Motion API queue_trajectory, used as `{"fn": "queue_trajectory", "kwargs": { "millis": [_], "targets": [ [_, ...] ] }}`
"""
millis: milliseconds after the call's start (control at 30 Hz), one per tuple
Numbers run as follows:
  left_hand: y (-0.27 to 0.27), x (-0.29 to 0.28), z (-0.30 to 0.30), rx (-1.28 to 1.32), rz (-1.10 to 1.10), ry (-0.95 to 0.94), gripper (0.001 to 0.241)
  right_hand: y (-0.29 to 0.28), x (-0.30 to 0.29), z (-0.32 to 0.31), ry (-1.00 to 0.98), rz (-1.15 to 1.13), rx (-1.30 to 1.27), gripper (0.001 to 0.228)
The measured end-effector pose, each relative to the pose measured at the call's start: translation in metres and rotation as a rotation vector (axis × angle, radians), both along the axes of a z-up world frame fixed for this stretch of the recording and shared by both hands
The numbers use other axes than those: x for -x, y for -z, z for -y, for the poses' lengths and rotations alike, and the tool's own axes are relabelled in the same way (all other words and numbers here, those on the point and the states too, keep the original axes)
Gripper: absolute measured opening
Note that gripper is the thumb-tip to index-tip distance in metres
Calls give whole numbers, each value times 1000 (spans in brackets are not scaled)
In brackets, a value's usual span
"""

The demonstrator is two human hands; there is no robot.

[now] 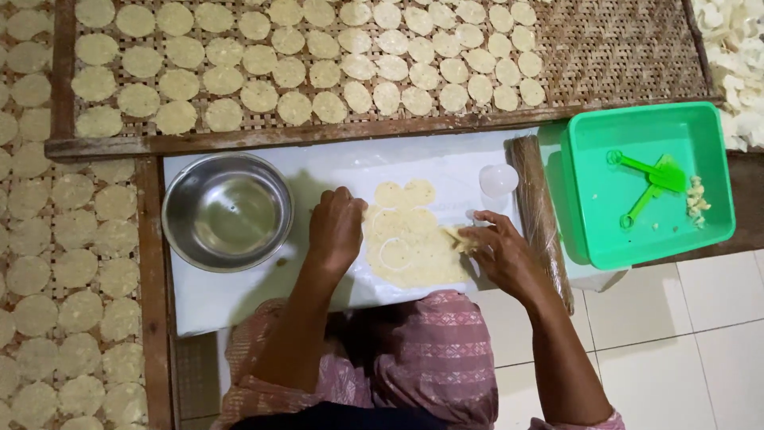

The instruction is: Rolling out dough with a rolling pin and using a circular mold to cut small discs to be placed on a drying rack.

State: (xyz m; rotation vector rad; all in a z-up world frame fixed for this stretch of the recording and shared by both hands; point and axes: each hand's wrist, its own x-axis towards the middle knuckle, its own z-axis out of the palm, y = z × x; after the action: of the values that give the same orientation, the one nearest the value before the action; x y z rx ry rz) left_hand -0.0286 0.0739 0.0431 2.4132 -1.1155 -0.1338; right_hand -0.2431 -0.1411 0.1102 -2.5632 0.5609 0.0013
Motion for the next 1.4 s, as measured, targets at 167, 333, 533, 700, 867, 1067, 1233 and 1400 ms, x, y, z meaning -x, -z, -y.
{"fn": "queue_trajectory", "kwargs": {
  "millis": [167,333,533,700,867,1067,1233,1400],
  "targets": [
    [-12,6,-9,-37,-55,-9,11,-6,-5,-3,-17,-46,-7,29],
    [-19,14,-15,-72,-80,-18,8,-11,-11,-9,62,-40,-3,22],
    [-17,18,-22,-44,-152,-10,10,-15,-7,-11,108,6,58,32],
    [-34,25,-36,-35,-239,-46,21,-3,11,-2,111,245,38,29],
    [-42,28,-49,-92,-211,-76,27,2,20,-1,121,340,7,29],
    [1,27,-32,-23,316,-186,41,-4,-10,-14,12,453,62,38],
    [-29,30,-21,39,235,-189,47,33,-45,-44,-44,633,-87,34],
    [-24,23,-8,176,215,-114,78,7,-48,-102,-46,715,-180,35]
  ]
}}
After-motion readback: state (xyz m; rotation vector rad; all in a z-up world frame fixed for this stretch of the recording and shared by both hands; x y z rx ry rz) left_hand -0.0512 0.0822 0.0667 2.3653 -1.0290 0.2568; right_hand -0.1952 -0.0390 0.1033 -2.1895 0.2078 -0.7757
